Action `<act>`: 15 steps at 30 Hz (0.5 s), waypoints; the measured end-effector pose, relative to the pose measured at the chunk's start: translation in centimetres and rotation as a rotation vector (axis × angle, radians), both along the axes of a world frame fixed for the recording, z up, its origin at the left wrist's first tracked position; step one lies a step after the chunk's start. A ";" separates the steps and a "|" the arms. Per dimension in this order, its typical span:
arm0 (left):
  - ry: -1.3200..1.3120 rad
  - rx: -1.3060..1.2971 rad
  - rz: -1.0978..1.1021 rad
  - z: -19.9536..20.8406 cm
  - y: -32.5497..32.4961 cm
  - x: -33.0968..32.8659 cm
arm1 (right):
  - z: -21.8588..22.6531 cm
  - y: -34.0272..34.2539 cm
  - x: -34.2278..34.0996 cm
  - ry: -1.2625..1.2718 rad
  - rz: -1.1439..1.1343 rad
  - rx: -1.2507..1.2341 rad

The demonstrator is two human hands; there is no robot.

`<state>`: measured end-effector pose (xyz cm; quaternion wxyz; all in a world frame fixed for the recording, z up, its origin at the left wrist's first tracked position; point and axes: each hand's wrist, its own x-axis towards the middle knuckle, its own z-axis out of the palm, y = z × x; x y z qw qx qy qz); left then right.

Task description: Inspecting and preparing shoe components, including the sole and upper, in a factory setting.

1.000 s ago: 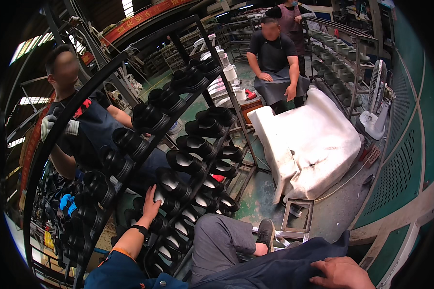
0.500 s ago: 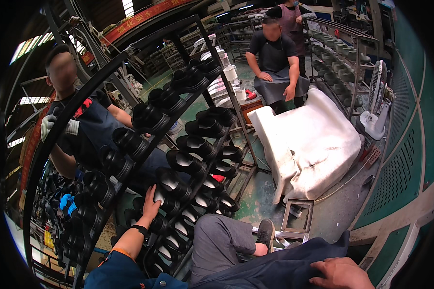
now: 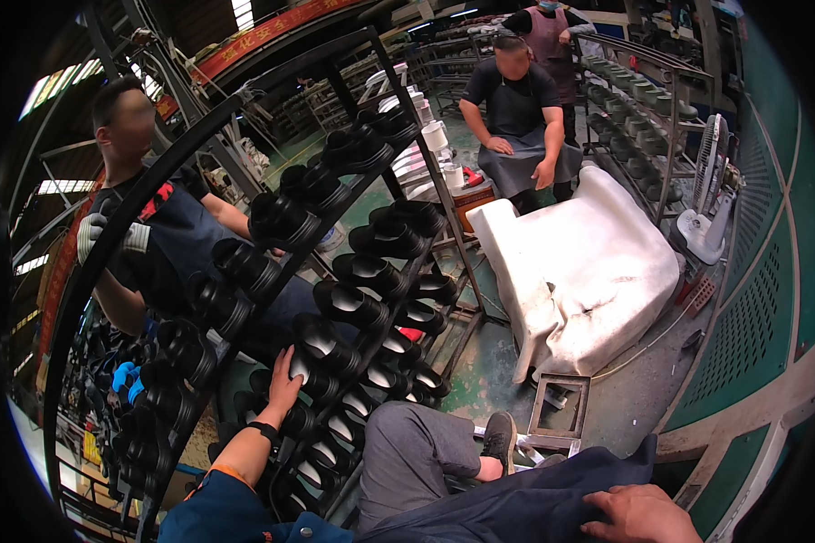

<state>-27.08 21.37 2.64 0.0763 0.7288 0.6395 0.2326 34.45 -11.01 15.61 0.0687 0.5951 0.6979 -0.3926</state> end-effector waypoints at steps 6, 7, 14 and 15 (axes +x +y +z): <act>0.005 0.011 -0.012 0.0 0.1 -0.1 | 0.2 0.1 -0.1 -0.011 -0.007 -0.013; 0.006 0.014 -0.014 0.0 0.1 -0.1 | 0.1 0.1 -0.1 -0.011 -0.006 -0.013; 0.042 0.071 -0.021 -0.2 0.1 -0.5 | 0.0 0.3 -0.1 0.000 -0.001 -0.005; 0.044 0.073 -0.016 0.0 0.0 -0.6 | -0.1 0.3 -0.1 0.006 -0.004 -0.011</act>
